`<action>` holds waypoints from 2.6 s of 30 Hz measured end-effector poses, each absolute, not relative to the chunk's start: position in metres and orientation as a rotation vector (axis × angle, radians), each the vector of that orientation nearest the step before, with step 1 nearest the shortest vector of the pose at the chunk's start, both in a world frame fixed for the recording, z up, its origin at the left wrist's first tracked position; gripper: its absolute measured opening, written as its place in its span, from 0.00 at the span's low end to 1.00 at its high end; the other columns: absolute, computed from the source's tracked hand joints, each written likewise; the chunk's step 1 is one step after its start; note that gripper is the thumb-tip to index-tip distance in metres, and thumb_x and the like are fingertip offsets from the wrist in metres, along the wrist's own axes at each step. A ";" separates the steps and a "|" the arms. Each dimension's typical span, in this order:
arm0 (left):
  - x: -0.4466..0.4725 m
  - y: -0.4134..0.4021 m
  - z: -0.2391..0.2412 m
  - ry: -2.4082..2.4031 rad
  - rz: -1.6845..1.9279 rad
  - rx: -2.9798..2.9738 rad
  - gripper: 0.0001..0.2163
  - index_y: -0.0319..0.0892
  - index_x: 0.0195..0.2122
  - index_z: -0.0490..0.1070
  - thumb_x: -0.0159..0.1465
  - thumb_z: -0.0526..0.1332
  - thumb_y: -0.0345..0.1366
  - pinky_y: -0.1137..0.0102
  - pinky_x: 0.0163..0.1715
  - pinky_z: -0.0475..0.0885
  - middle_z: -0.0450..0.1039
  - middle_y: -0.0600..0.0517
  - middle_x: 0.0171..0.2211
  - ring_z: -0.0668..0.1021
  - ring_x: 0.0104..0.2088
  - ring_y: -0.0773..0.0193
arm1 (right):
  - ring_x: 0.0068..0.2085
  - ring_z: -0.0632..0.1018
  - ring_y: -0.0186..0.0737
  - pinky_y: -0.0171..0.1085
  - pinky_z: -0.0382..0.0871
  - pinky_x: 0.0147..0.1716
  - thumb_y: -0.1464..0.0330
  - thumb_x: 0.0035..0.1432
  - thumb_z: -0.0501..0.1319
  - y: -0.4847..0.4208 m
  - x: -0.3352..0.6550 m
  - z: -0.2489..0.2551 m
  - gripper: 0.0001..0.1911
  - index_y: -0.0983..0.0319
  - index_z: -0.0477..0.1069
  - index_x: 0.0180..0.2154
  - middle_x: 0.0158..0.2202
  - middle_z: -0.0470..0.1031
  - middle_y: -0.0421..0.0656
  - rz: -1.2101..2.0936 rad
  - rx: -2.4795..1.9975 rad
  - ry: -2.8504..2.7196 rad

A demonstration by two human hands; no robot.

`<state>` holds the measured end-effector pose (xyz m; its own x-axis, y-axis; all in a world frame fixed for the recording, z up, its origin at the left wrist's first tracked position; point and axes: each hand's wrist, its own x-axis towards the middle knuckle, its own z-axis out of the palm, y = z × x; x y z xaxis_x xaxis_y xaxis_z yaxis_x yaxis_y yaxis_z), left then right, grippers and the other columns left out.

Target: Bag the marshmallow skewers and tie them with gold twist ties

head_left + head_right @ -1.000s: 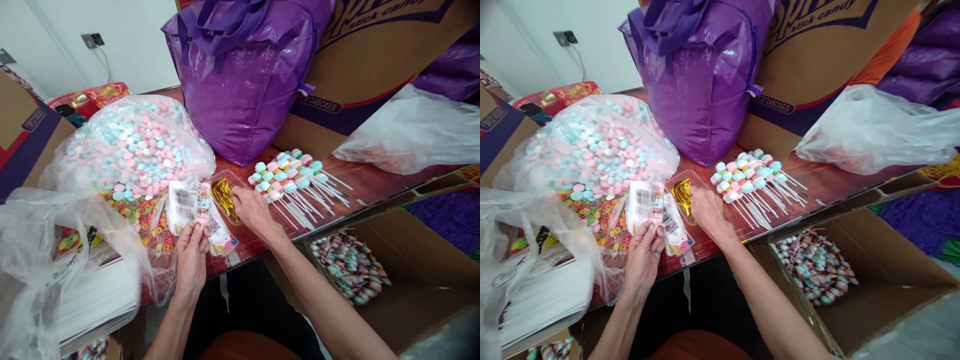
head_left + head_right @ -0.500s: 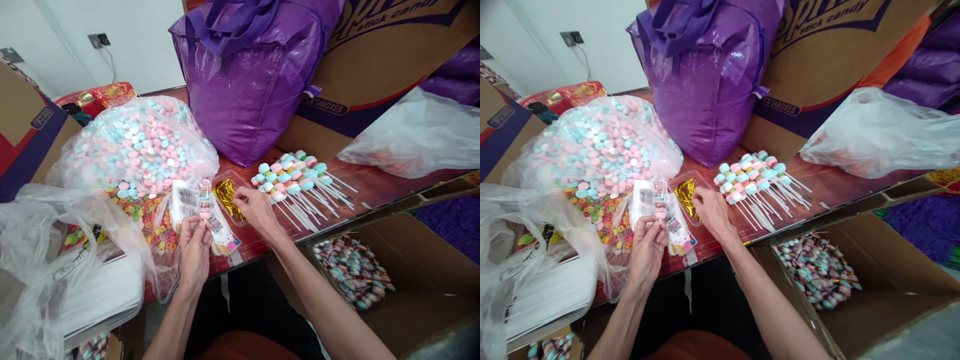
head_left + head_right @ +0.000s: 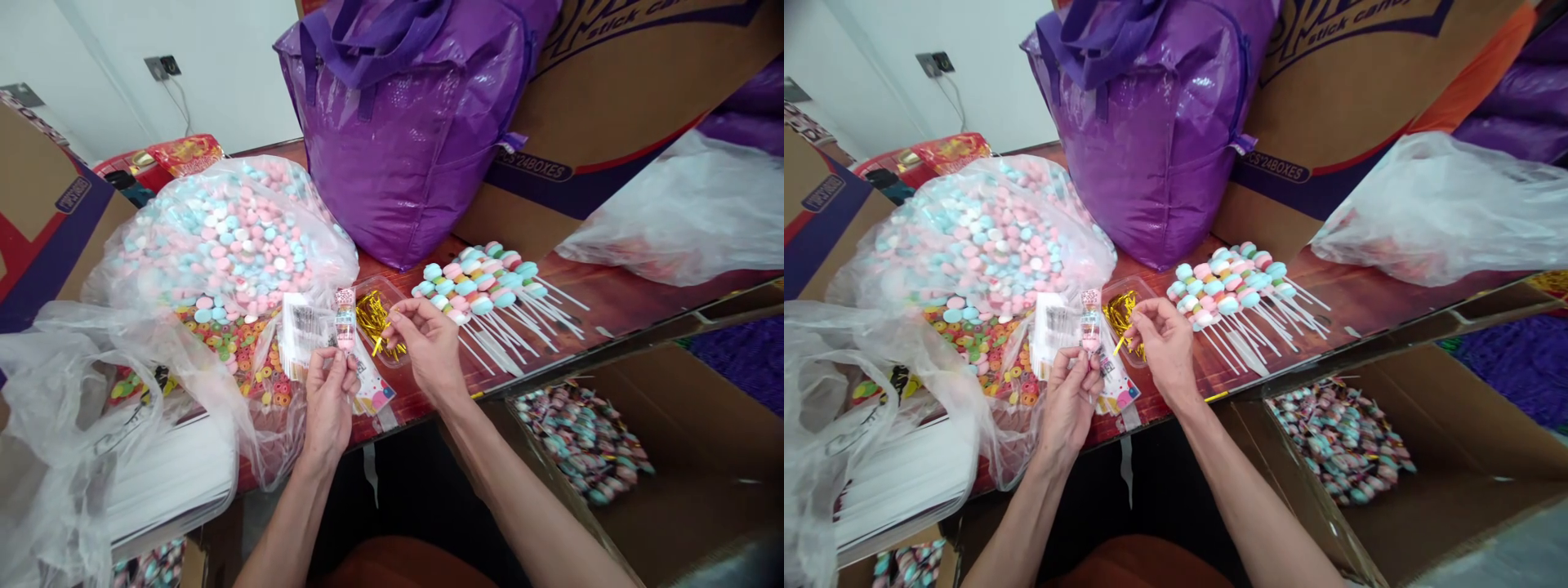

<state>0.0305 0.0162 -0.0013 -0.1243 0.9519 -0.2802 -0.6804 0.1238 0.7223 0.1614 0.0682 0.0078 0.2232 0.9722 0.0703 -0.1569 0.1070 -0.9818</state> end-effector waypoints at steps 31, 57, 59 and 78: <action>0.026 -0.001 0.021 0.599 0.811 0.250 0.20 0.40 0.31 0.64 0.50 0.76 0.38 0.83 0.14 0.42 0.53 0.64 0.18 0.47 0.18 0.78 | 0.36 0.71 0.38 0.35 0.67 0.38 0.66 0.61 0.61 -0.002 0.176 0.011 0.06 0.60 0.70 0.32 0.34 0.70 0.41 1.308 -1.015 -1.351; 0.045 -0.012 0.010 0.874 1.080 0.281 0.17 0.37 0.29 0.71 0.48 0.78 0.38 0.82 0.17 0.52 0.57 0.61 0.18 0.57 0.19 0.78 | 0.37 0.79 0.42 0.39 0.73 0.36 0.79 0.64 0.60 -0.016 0.178 -0.008 0.15 0.61 0.77 0.49 0.40 0.82 0.49 -0.058 -0.992 -1.925; 0.047 -0.015 0.014 0.857 1.076 0.274 0.16 0.37 0.30 0.71 0.50 0.77 0.38 0.82 0.17 0.53 0.59 0.61 0.19 0.59 0.20 0.78 | 0.38 0.80 0.43 0.40 0.73 0.36 0.80 0.63 0.60 -0.014 0.179 -0.008 0.14 0.63 0.75 0.49 0.39 0.82 0.50 -0.079 -0.927 -1.904; 0.020 -0.034 0.029 0.857 1.196 0.659 0.21 0.41 0.30 0.79 0.60 0.64 0.57 0.63 0.51 0.69 0.76 0.45 0.42 0.75 0.46 0.55 | 0.30 0.70 0.33 0.31 0.66 0.30 0.66 0.67 0.56 -0.041 0.154 0.046 0.10 0.60 0.67 0.31 0.28 0.69 0.37 1.134 -1.173 -1.278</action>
<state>0.0199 -0.0342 0.0289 0.1327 0.9675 -0.2155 -0.5151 0.2530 0.8189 0.1544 -0.0409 0.0461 -0.0065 0.9966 0.0821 0.0371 0.0823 -0.9959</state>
